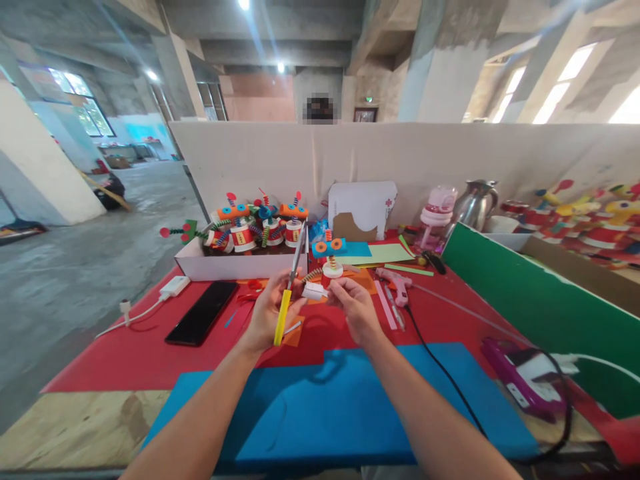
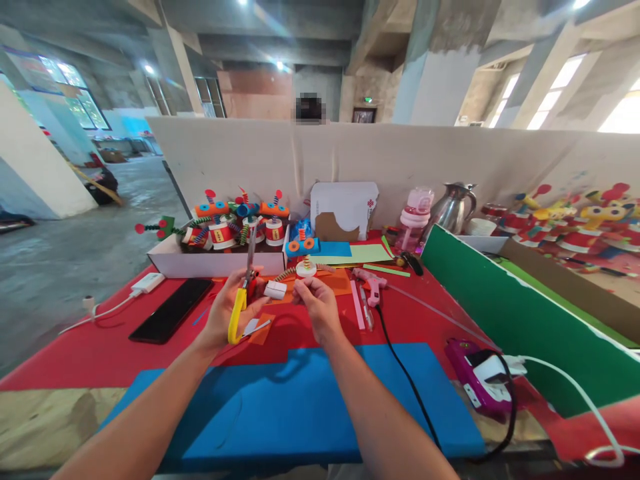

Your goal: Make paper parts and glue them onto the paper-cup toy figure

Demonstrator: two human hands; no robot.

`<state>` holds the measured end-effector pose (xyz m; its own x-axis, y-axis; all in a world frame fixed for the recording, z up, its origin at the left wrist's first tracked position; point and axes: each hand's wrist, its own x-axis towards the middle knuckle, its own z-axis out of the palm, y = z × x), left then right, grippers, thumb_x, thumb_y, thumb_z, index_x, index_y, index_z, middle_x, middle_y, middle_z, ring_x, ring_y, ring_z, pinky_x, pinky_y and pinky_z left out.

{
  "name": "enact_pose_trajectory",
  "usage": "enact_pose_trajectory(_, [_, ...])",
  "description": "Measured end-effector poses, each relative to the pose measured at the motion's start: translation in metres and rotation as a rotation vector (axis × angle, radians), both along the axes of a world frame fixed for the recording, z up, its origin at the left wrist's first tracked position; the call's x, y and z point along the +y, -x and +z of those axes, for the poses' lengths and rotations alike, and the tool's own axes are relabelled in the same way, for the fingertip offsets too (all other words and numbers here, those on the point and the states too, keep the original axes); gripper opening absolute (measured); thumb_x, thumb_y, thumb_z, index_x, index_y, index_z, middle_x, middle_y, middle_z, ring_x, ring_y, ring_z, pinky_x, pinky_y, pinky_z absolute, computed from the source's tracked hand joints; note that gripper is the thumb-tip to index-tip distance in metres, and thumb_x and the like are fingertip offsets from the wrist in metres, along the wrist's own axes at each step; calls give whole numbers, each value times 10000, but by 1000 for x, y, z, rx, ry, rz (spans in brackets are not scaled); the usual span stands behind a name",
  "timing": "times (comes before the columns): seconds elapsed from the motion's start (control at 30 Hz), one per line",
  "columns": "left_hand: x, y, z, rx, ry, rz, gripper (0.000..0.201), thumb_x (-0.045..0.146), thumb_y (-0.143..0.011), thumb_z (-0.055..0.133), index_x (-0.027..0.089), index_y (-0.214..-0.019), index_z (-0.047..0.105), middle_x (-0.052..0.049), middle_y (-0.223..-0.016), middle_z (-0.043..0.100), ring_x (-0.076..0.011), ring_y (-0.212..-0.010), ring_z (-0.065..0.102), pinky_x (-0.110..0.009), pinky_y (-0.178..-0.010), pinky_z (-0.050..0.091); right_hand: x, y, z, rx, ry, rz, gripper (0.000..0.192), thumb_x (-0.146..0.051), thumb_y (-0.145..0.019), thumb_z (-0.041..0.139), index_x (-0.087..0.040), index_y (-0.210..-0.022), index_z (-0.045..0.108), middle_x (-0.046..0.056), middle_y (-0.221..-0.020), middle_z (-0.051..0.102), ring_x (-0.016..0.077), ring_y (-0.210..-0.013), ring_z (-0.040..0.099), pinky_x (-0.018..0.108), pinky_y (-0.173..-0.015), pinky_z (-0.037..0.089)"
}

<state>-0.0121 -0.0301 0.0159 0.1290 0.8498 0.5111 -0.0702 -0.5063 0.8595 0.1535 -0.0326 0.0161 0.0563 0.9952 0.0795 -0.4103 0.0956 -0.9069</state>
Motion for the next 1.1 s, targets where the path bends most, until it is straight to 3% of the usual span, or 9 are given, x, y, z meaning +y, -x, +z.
enact_pose_trajectory(0.27, [7,-5,-12,20,-57,73,455,239,-714,716,221,-1126,523,-25,-942,608,-145,-850,617,-291,-813,516,-6,1,5,60,92,82,392,-544,-611,756,-163,-659,678,-23,-619,575,55,-506,468,205,-516,397])
enact_pose_trajectory(0.4, [3,-6,-11,71,-58,22,435,224,-737,702,213,-1138,534,-26,-943,601,-149,-872,604,-300,-839,505,-8,2,6,80,112,130,336,-474,-578,801,-172,-623,661,-50,-588,528,37,-477,396,195,-496,369])
enact_pose_trajectory(0.53, [-2,-6,-7,110,-43,-23,424,223,-754,691,217,-1149,536,-26,-954,605,-144,-855,606,-302,-840,506,-8,1,4,3,91,138,293,-433,-576,801,-179,-701,726,-45,-569,539,38,-466,331,207,-479,323])
enact_pose_trajectory(0.7, [-6,-5,-4,120,-18,-28,427,253,-767,688,209,-1164,537,-54,-986,623,-161,-845,624,-308,-814,516,-7,-6,7,-56,-26,-8,234,-417,-632,760,-192,-697,746,-18,-579,578,76,-526,396,241,-525,328])
enact_pose_trajectory(0.87, [-9,-6,-4,70,47,-53,359,279,-822,629,218,-1163,535,-40,-951,617,-143,-813,606,-265,-719,523,-3,-17,14,130,-30,-148,266,-414,-544,820,-201,-657,709,-42,-547,542,75,-519,395,245,-538,348])
enact_pose_trajectory(1.1, [-5,-7,-3,-24,61,1,424,278,-763,680,222,-1148,511,-17,-909,619,-133,-797,610,-249,-688,507,-6,-14,11,183,124,109,315,-382,-513,851,-163,-594,640,-68,-484,467,49,-478,384,199,-504,377])
